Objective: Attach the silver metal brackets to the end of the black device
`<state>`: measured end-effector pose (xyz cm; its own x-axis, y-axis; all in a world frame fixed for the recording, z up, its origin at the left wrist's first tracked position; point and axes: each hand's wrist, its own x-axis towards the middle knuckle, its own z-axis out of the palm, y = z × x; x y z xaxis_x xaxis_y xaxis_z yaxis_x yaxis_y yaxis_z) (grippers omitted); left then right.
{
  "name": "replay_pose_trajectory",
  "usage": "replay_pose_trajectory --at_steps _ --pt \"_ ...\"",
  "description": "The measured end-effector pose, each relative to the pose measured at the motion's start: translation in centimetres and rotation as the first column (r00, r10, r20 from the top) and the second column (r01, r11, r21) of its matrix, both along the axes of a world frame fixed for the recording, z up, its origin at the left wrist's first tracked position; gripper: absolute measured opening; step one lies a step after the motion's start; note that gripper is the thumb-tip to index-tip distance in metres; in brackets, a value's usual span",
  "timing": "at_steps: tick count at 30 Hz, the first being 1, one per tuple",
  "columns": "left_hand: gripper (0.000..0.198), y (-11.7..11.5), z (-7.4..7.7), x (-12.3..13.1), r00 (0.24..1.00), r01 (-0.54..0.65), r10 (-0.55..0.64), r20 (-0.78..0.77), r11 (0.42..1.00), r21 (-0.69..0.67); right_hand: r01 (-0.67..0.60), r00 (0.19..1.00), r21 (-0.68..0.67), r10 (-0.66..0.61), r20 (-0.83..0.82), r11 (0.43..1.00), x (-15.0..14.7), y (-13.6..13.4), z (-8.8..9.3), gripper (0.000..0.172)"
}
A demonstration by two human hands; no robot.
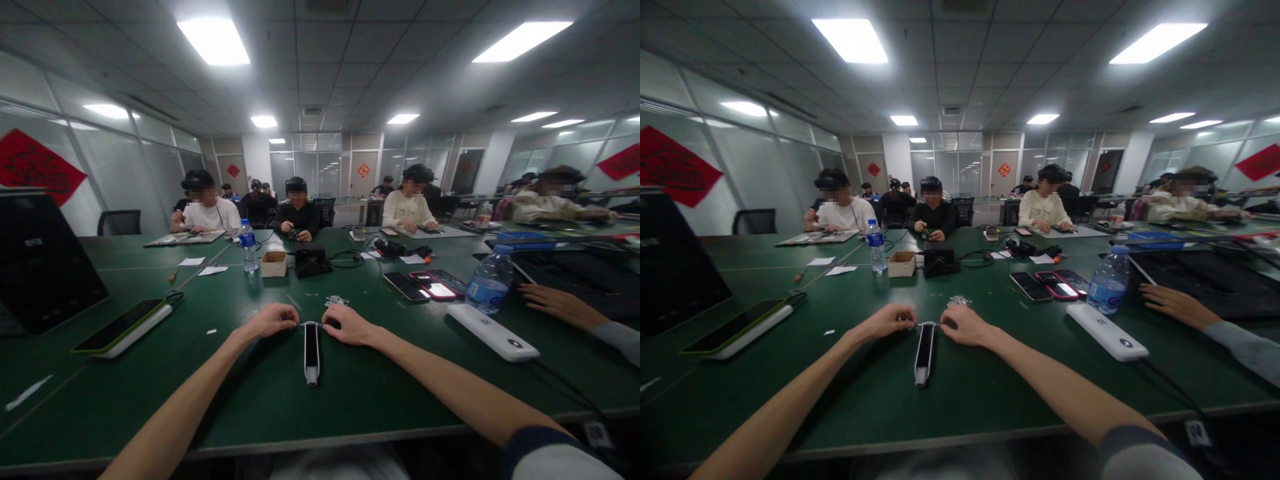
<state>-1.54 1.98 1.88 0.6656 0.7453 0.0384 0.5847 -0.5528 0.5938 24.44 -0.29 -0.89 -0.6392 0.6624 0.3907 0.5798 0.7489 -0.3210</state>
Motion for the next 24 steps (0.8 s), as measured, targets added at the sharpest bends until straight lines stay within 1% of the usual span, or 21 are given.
replay_pose_trajectory --at_steps 3,7,13,15,19,22,24 --pt "0.015 -0.1 0.0 0.0 0.999 0.013 -0.012 0.035 1.0 -0.022 -0.001 1.0 0.003 0.001 -0.009 1.0 0.0 0.0 -0.2 0.009" --pt "0.012 0.2 -0.5 0.0 0.997 0.008 -0.008 0.071 1.0 -0.004 0.002 1.0 0.007 -0.002 -0.016 1.0 0.0 0.1 -0.3 0.01" --pt "0.018 0.6 -1.2 0.2 0.992 -0.092 0.083 0.097 0.992 0.082 0.01 1.0 -0.01 -0.01 -0.021 1.0 0.0 -0.2 0.0 0.009" --pt "0.022 0.5 -1.2 0.2 0.991 -0.103 0.097 0.092 0.993 0.063 0.015 1.0 -0.015 -0.015 -0.02 1.0 -0.1 -0.2 0.2 0.009" --pt "0.03 0.4 -1.2 0.3 0.989 -0.119 0.121 0.081 0.992 -0.033 0.029 1.0 -0.027 -0.03 -0.01 0.999 -0.1 -0.3 0.4 0.009" --pt "0.03 0.3 -1.2 0.5 0.986 -0.142 0.148 0.072 0.987 -0.081 0.036 0.999 -0.025 -0.037 -0.008 0.999 -0.1 -0.2 0.3 0.008" --pt "0.028 0.1 -1.2 0.8 0.984 -0.156 0.162 0.075 0.985 -0.079 0.035 0.999 -0.019 -0.035 -0.009 0.999 -0.1 -0.1 0.2 0.008"
